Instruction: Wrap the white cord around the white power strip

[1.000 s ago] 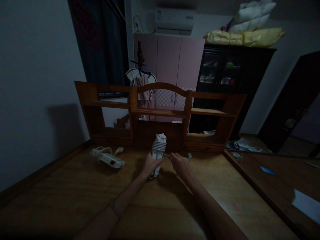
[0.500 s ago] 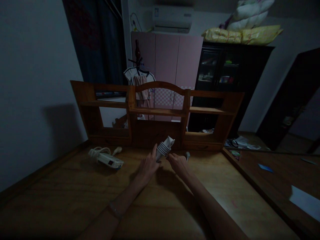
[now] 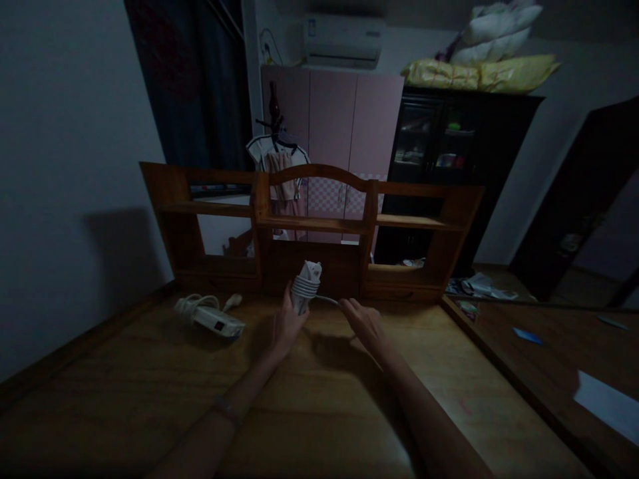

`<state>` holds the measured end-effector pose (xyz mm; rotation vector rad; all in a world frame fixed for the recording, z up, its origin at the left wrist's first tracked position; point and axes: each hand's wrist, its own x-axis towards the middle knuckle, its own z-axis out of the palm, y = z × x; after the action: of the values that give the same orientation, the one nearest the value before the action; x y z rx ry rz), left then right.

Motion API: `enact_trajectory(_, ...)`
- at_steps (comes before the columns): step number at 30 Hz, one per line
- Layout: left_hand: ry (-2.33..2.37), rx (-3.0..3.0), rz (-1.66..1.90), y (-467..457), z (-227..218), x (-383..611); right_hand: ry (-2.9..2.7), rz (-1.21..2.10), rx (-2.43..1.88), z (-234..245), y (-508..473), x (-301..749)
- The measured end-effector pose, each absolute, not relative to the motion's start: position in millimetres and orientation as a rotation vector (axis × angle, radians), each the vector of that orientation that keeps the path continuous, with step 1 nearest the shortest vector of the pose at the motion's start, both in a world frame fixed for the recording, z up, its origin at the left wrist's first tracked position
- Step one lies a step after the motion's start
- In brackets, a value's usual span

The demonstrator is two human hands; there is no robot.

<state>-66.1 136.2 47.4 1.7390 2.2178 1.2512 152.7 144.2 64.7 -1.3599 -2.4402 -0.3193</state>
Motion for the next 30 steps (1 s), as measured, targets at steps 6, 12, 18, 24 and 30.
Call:
enact_trajectory(6, 2.177, 1.861, 1.276, 135.7, 45.1, -67.2, -2.515, -0.582, -1.202, 73.9, 129.3, 148.0)
enact_trajectory(12, 2.287, 1.906, 1.188, 136.9, 43.0, -69.3, -2.533, -0.492, -1.247, 77.3, 115.0, 132.7)
enact_trajectory(18, 2.325, 2.081, 0.997, 129.8, 46.6, -70.8, -2.577, -0.428, -1.221, 74.3, 111.9, 123.3)
enact_trajectory(24, 2.335, 2.28, 0.803, 123.5, 47.0, -69.2, -2.643, -0.418, -1.138, 79.0, 111.5, 127.4)
enact_trajectory(30, 2.28, 2.432, 0.612, 126.8, 41.4, -66.8, -2.713, -0.44, -1.019, 74.2, 111.1, 126.6)
